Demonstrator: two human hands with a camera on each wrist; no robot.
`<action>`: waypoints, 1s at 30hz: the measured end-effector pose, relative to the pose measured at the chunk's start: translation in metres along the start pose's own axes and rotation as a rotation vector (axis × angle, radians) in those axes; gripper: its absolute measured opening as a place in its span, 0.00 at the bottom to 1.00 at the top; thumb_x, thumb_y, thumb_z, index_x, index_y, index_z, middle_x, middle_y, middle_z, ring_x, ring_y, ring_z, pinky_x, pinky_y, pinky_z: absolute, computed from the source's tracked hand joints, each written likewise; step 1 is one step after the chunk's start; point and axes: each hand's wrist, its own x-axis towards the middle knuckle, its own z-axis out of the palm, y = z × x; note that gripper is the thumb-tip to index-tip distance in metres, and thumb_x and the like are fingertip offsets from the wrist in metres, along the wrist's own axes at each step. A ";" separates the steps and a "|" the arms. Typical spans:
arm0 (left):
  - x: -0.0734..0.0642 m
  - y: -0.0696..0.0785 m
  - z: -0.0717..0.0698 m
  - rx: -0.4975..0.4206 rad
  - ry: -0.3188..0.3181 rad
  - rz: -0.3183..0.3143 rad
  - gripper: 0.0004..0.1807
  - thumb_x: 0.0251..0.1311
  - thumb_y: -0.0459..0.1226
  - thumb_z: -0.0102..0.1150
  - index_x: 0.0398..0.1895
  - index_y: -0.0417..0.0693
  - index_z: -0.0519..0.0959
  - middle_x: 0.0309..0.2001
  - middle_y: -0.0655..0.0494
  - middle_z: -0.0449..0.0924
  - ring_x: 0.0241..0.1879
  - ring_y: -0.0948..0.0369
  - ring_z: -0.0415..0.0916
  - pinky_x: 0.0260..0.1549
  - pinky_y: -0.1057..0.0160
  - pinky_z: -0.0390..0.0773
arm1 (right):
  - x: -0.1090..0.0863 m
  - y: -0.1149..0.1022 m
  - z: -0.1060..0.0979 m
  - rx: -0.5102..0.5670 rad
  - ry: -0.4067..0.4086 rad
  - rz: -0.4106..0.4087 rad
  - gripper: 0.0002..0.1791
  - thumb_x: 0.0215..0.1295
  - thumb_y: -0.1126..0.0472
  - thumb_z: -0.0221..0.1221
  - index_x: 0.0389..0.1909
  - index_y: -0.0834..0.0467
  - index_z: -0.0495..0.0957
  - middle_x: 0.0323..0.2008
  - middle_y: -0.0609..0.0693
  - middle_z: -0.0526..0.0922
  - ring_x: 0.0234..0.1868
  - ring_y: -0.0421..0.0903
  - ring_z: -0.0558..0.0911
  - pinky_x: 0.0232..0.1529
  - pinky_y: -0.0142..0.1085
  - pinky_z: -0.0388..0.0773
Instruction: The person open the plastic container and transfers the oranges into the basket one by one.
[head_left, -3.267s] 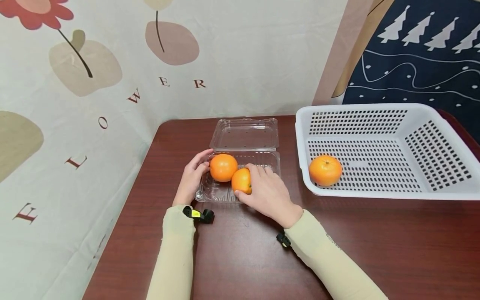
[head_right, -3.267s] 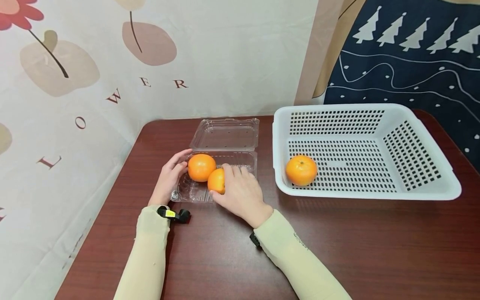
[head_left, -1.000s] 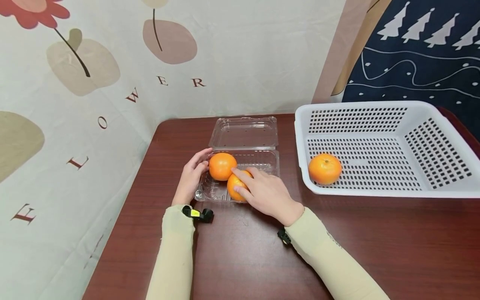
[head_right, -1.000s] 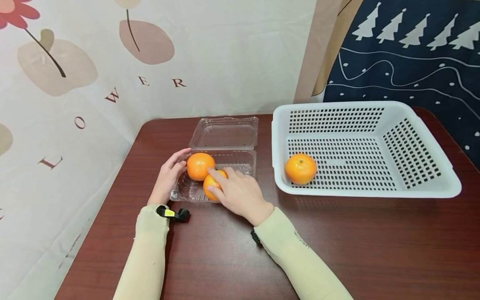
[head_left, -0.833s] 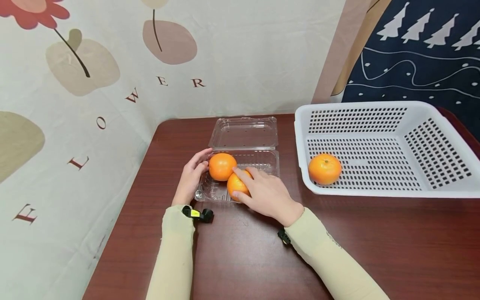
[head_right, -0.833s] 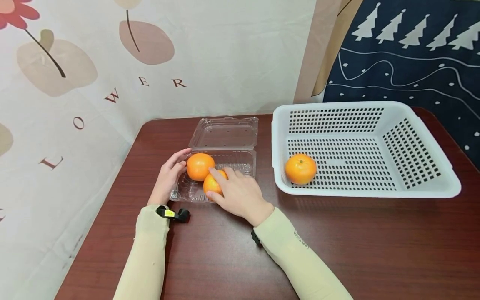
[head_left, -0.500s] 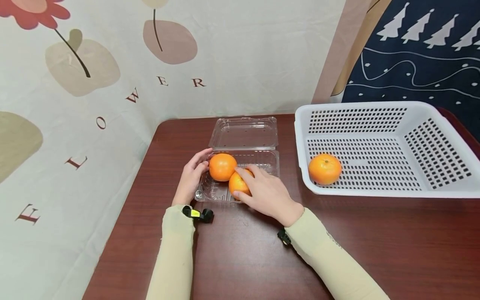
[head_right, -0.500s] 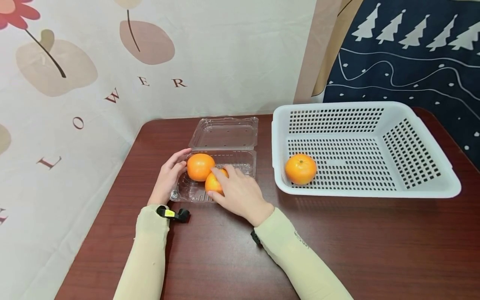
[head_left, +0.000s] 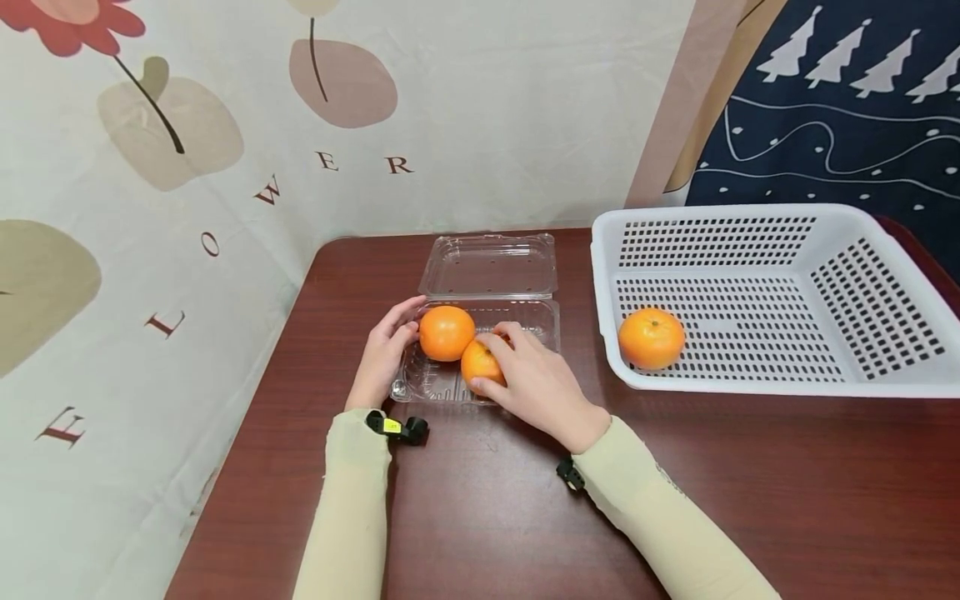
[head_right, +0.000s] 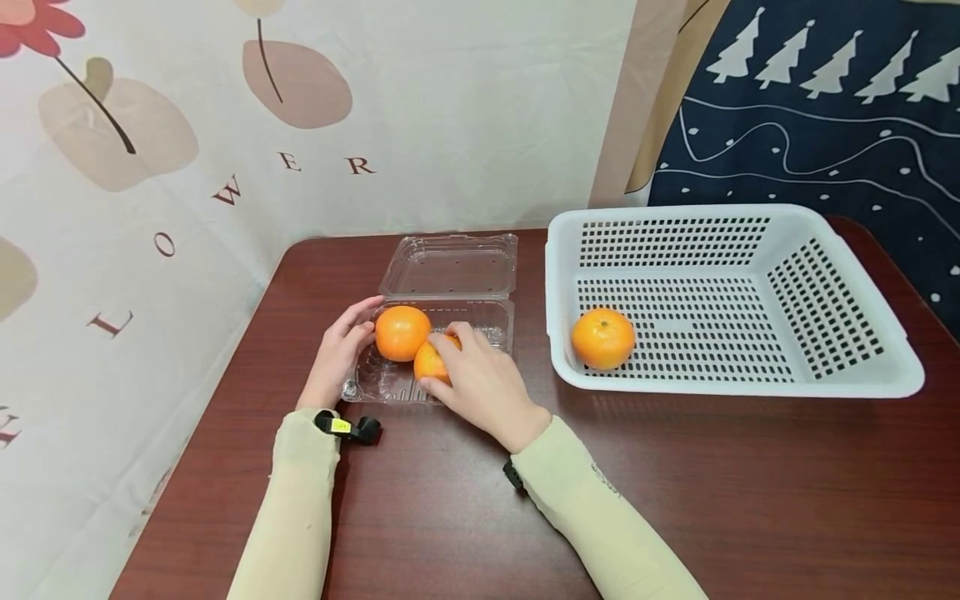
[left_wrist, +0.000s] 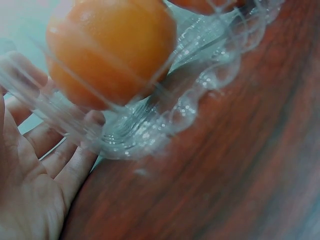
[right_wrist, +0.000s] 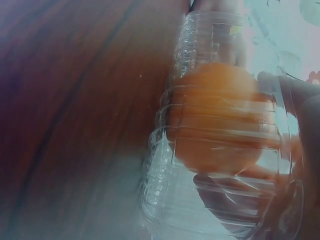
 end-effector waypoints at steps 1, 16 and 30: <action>0.000 0.000 0.000 0.004 0.000 -0.001 0.20 0.64 0.33 0.41 0.60 0.49 0.67 0.56 0.51 0.68 0.53 0.58 0.66 0.52 0.55 0.67 | 0.000 0.000 0.000 0.004 0.002 -0.002 0.29 0.53 0.39 0.56 0.53 0.50 0.69 0.48 0.47 0.67 0.43 0.42 0.69 0.29 0.37 0.75; -0.001 0.000 0.000 0.014 0.005 -0.018 0.20 0.64 0.33 0.42 0.60 0.52 0.67 0.57 0.53 0.68 0.54 0.59 0.66 0.52 0.57 0.67 | 0.000 0.001 -0.007 0.045 -0.032 -0.006 0.26 0.51 0.41 0.59 0.47 0.49 0.67 0.46 0.43 0.71 0.40 0.39 0.71 0.30 0.37 0.73; -0.002 0.002 0.000 0.020 0.009 -0.025 0.20 0.64 0.34 0.42 0.59 0.52 0.68 0.57 0.54 0.68 0.53 0.58 0.66 0.52 0.55 0.67 | 0.000 0.004 -0.005 0.057 -0.070 -0.003 0.29 0.50 0.42 0.61 0.52 0.48 0.66 0.50 0.43 0.69 0.45 0.41 0.71 0.32 0.40 0.75</action>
